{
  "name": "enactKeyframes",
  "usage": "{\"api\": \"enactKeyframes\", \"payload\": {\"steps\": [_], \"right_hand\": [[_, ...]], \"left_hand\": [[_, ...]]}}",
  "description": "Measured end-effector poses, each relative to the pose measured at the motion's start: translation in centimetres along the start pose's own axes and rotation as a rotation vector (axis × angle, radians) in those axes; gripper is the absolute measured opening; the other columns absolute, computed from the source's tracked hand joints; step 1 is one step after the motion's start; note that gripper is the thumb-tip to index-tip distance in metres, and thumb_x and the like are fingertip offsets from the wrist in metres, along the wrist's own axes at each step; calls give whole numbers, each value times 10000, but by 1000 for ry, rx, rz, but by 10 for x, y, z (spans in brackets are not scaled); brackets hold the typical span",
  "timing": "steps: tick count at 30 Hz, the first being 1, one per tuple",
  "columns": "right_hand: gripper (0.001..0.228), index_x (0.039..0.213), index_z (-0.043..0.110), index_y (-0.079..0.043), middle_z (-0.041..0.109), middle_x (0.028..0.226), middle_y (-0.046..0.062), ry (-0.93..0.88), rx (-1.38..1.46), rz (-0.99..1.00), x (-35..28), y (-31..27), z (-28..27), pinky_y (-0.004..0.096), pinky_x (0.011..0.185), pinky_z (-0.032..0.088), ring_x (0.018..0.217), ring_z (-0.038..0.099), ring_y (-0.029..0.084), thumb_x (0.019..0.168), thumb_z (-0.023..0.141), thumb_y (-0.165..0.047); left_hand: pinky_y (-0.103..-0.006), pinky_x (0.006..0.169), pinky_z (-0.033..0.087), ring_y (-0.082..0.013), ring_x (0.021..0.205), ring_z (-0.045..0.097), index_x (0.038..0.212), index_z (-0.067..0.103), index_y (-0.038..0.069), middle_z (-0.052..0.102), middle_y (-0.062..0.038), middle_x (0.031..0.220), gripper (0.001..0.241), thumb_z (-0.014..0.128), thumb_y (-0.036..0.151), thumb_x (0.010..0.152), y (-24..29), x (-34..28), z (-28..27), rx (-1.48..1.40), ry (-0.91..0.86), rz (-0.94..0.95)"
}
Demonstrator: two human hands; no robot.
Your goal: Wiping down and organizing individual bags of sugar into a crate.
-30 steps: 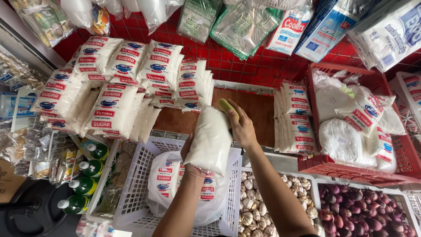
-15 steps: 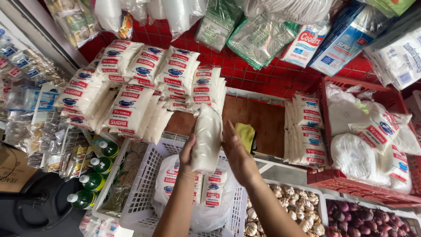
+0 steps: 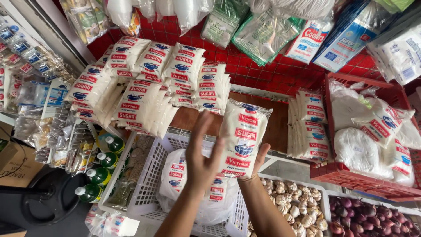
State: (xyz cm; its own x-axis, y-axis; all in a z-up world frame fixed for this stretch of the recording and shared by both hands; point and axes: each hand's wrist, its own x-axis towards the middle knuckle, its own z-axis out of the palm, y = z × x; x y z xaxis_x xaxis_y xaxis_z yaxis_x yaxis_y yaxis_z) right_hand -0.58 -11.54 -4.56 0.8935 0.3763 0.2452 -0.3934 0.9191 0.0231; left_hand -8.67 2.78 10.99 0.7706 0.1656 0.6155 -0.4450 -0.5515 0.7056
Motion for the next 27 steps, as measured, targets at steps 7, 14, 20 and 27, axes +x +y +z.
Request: {"api": "enactKeyframes", "payload": {"steps": [7, 14, 20, 27], "right_hand": [[975, 1536, 462, -23, 581, 1478, 206, 94, -251, 115, -8, 10, 0, 537, 1150, 452, 1330, 580, 370, 864, 712, -684], [848, 1512, 515, 52, 658, 1392, 223, 15, -622, 199, 3, -2, 1, 493, 1105, 505, 1242, 645, 350, 908, 835, -449], [819, 1519, 496, -26, 672, 1384, 133, 23, -771, 157, 4, 1, 23, 424, 1122, 502, 1261, 649, 262, 839, 900, -237], [839, 1583, 387, -69, 573, 1487, 125, 23, -842, 196, 5, 8, 28, 417, 1185, 449, 1349, 579, 238, 877, 838, -116]], "left_hand": [[-412, 948, 536, -303, 1228, 631, 1610, 337, 111, 556, -156, 1511, 978, 863, 330, 815, -37, -7, -17, -688, -181, -603], [-387, 973, 610, -225, 1192, 683, 1557, 405, 107, 671, -128, 1338, 885, 873, 250, 820, -50, -12, -26, -737, -194, -603], [-353, 949, 579, -196, 1104, 693, 1561, 391, 82, 729, -112, 1193, 855, 872, 168, 860, -70, -22, -29, -937, -163, -603], [-300, 972, 560, -159, 1096, 699, 1356, 632, -5, 746, -115, 1218, 619, 883, 169, 818, -117, -69, -26, -659, -304, -672]]}}
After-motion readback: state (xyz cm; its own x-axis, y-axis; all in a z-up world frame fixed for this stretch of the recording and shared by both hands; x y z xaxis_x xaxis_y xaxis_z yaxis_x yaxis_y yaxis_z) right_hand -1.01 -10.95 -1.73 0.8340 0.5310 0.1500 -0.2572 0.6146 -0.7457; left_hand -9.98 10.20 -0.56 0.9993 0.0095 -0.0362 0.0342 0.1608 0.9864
